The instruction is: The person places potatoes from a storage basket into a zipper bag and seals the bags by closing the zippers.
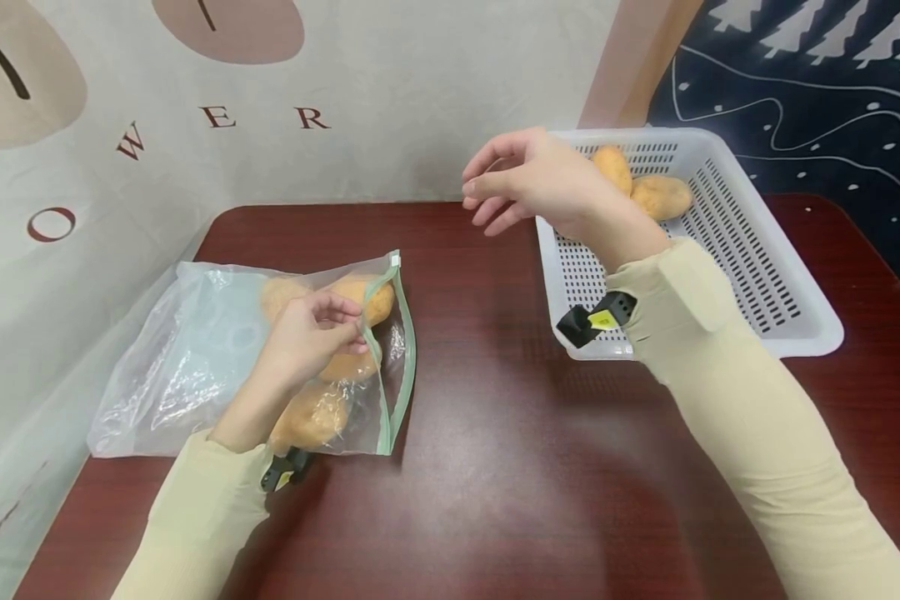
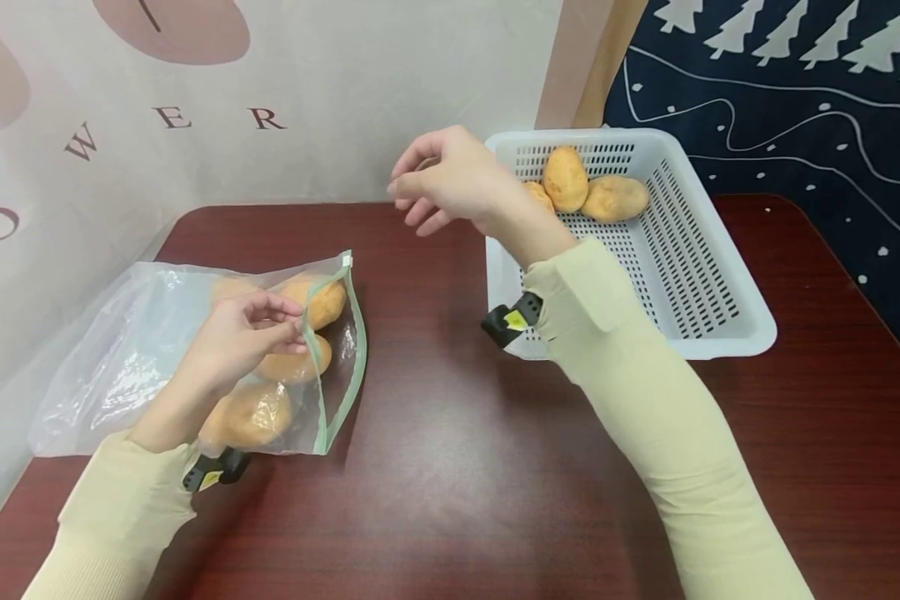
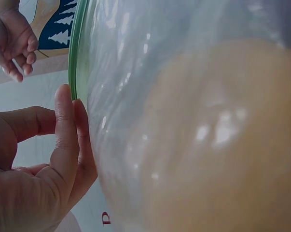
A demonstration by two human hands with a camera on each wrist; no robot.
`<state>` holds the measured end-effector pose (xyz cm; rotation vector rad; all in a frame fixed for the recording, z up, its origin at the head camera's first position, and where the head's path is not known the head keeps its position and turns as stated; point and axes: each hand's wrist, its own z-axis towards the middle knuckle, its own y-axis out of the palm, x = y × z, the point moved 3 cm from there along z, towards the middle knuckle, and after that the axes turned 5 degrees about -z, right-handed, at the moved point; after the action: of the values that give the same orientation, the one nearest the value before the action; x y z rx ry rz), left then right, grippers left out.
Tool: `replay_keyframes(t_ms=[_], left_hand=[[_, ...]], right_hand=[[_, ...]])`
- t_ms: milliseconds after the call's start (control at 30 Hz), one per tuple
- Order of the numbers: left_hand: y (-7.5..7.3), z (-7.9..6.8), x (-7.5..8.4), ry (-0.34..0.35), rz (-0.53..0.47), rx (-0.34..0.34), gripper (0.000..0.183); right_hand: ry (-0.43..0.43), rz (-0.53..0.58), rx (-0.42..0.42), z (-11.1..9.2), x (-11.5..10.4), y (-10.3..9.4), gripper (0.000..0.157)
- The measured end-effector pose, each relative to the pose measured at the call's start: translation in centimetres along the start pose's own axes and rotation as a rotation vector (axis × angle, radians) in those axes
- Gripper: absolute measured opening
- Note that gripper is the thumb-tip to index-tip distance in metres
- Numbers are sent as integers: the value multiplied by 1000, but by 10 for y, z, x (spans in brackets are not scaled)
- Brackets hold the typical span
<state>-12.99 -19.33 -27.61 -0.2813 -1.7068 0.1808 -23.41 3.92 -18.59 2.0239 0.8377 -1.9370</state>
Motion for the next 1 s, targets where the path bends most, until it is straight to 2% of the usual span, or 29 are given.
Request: replay_keyframes(t_ms=[367,567,800,1000], left_hand=[[-2,-1,0,-4,14,4,21],[-1,-1,0,-4,-2,-3,21],[-1,-2,0,-16,10,4,21],[-2,-2,1,-19,-2,1,21]], right_hand=[[17,19,56,-6,18,-48,14],[48,-58,87,-11,34,-72,15],[78,-71,116,-12,55,-95,12],[167,-43,123,-10,79,-112,17]])
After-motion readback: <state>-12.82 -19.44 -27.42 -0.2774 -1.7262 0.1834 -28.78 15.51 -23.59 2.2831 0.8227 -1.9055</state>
